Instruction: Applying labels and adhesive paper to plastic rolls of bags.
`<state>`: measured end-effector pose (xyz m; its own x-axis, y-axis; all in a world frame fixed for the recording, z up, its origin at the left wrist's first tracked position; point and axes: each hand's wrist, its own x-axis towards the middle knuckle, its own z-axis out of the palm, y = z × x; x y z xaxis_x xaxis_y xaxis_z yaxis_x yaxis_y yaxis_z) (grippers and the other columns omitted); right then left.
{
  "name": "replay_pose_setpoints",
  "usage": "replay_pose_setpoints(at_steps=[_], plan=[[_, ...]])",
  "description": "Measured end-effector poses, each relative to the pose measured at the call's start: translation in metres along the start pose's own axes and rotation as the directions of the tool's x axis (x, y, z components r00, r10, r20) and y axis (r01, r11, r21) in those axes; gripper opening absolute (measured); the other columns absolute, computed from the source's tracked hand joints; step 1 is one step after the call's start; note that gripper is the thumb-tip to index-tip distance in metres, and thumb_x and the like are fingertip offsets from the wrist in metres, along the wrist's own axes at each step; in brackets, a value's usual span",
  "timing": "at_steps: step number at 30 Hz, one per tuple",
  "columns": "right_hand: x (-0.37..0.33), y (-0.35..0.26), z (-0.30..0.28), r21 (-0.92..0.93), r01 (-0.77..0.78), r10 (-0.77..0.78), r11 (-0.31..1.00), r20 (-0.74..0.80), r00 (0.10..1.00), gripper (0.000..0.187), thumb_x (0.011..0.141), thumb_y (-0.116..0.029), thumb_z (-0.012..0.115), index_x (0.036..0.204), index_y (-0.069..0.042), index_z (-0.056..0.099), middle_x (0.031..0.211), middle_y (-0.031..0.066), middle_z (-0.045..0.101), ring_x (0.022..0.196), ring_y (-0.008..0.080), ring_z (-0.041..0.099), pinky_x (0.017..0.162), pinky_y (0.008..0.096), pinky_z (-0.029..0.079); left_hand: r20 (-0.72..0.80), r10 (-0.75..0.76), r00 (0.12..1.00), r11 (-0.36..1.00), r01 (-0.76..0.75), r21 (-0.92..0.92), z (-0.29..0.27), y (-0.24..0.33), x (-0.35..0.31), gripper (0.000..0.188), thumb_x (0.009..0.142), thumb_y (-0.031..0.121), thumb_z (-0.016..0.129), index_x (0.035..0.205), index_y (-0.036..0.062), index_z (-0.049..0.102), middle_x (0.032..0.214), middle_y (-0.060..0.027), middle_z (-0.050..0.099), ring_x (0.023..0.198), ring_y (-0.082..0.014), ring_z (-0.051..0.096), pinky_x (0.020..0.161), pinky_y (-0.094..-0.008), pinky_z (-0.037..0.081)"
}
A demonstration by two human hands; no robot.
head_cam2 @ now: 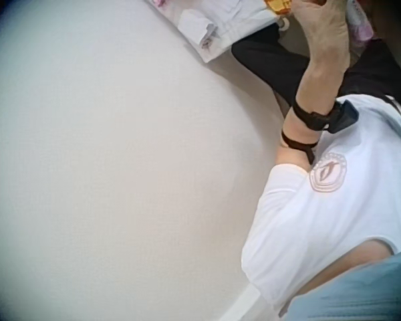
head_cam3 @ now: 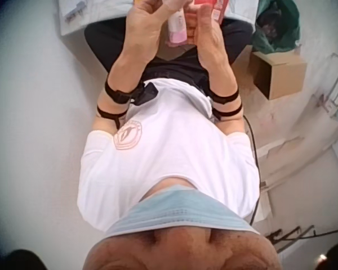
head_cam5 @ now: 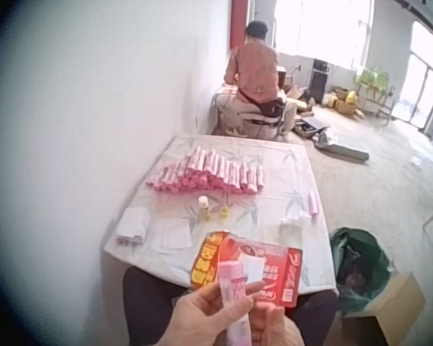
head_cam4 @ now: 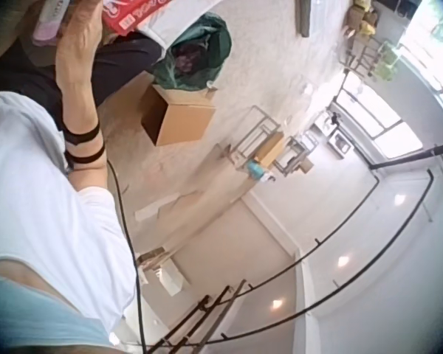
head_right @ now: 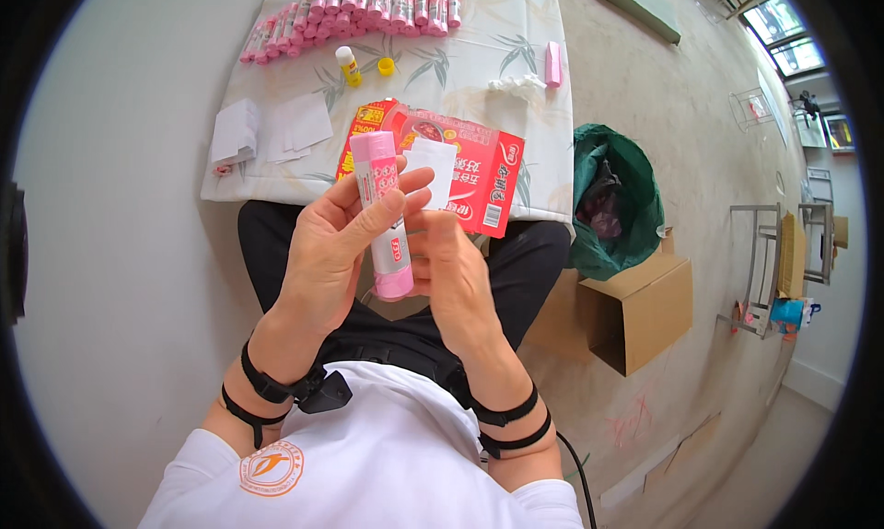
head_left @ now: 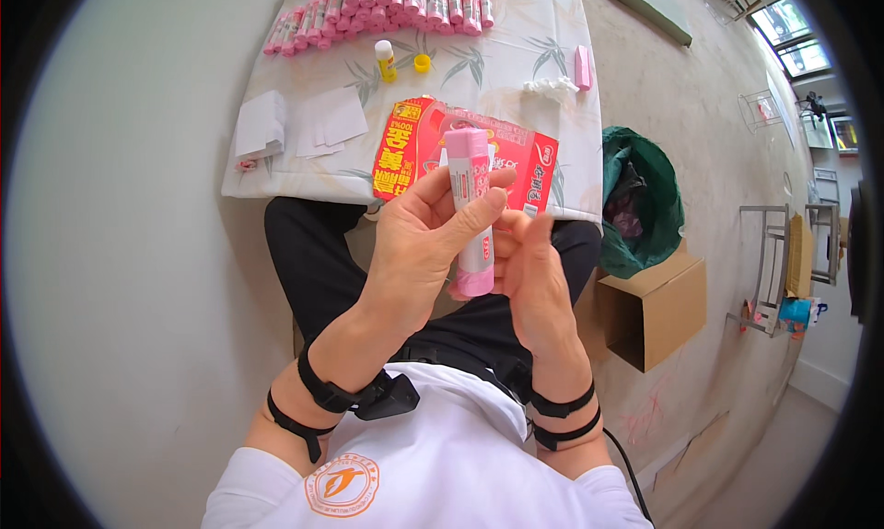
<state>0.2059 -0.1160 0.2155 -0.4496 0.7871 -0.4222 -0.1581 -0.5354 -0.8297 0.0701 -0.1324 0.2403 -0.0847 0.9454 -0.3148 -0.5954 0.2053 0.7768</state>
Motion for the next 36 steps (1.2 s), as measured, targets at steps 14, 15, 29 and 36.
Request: replay_pose_setpoints(at_steps=[14, 15, 29, 36], plan=[[0.001, 0.010, 0.027, -0.069, 0.132, -0.121, 0.989, 0.137, 0.983, 0.027, 0.101, -0.024, 0.047, 0.111, 0.000, 0.051, 0.075, 0.0002, 0.054, 0.063, 0.0043, 0.046, 0.054, 0.0205, 0.037, -0.046, 0.115, 0.992, 0.978, -0.105, 0.183, -0.017, -0.006, 0.006, 0.045, 0.097, 0.033, 0.057, 0.121, -0.0048, 0.056, 0.093, -0.0127, 0.069, 0.082, -0.0128, 0.065, 0.080, -0.0261, 0.051], [0.000, 0.013, 0.028, -0.086, 0.138, -0.127, 0.987, 0.128, 0.984, 0.026, 0.100, -0.022, 0.047, 0.113, 0.000, 0.050, 0.076, 0.0004, 0.055, 0.064, 0.0048, 0.047, 0.055, 0.0214, 0.039, -0.049, 0.117, 0.992, 0.978, -0.106, 0.182, -0.016, -0.007, 0.006, 0.045, 0.097, 0.033, 0.057, 0.121, -0.0048, 0.056, 0.093, -0.0127, 0.069, 0.082, -0.0128, 0.065, 0.080, -0.0261, 0.051], [-0.001, 0.023, 0.024, 0.146, -0.025, -0.011, 0.989, 0.241, 0.970, 0.033, 0.096, -0.022, 0.050, 0.118, 0.002, 0.045, 0.077, 0.0024, 0.051, 0.064, 0.0071, 0.046, 0.055, 0.0231, 0.039, -0.039, -0.045, 0.998, 0.994, 0.048, 0.100, -0.031, -0.005, 0.006, 0.068, 0.098, 0.056, 0.039, 0.119, -0.0070, 0.054, 0.086, -0.0147, 0.069, 0.080, -0.0164, 0.067, 0.075, -0.0264, 0.053], [-0.007, 0.024, 0.013, 0.218, -0.097, 0.000, 0.971, 0.403, 0.915, 0.047, 0.092, -0.037, 0.056, 0.112, 0.005, 0.051, 0.084, 0.0098, 0.057, 0.060, 0.0153, 0.053, 0.050, 0.0251, 0.042, 0.103, 0.014, 0.995, 0.998, -0.021, 0.062, -0.030, -0.002, -0.014, 0.055, 0.098, 0.034, 0.054, 0.135, -0.0036, 0.041, 0.102, -0.0153, 0.065, 0.096, -0.0204, 0.064, 0.083, -0.0311, 0.053]])
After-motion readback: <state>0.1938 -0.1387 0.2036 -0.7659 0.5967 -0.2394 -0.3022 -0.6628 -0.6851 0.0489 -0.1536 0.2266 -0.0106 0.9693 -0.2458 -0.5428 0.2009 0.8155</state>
